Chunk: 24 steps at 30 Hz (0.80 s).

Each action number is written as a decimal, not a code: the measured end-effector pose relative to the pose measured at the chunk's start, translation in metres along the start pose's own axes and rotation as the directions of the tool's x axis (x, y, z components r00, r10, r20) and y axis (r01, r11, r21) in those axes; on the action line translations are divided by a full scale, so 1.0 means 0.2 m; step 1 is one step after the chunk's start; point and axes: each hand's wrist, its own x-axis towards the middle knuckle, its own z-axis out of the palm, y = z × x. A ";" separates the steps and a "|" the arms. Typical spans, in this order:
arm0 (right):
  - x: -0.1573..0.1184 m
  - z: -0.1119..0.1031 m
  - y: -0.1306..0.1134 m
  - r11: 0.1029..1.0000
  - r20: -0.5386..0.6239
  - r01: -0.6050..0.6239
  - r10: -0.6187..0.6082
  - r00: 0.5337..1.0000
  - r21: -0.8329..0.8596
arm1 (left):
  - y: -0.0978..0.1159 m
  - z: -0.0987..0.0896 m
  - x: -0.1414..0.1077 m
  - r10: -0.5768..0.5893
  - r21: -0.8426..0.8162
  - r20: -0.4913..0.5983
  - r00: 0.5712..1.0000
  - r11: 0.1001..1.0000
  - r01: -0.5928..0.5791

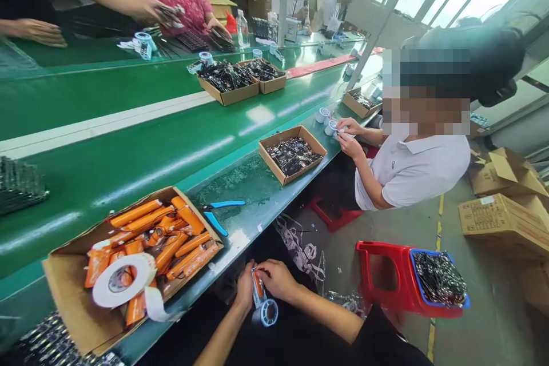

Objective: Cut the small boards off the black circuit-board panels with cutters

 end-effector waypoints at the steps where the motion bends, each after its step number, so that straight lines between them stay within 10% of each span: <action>1: 0.01 -0.04 -0.01 0.999 0.025 0.007 -0.006 1.000 -0.052 | 0.01 0.01 -0.01 0.011 0.018 -0.001 1.000 1.000 -0.011; 13: 0.21 -0.39 -0.01 0.940 0.553 0.125 0.076 0.830 -0.317 | -0.05 0.07 0.05 -0.047 0.135 0.032 0.998 0.990 0.042; 24: 0.28 -0.40 -0.13 0.899 0.658 0.206 0.111 0.745 -0.386 | 0.05 0.06 0.02 0.025 0.035 0.052 0.998 0.999 -0.027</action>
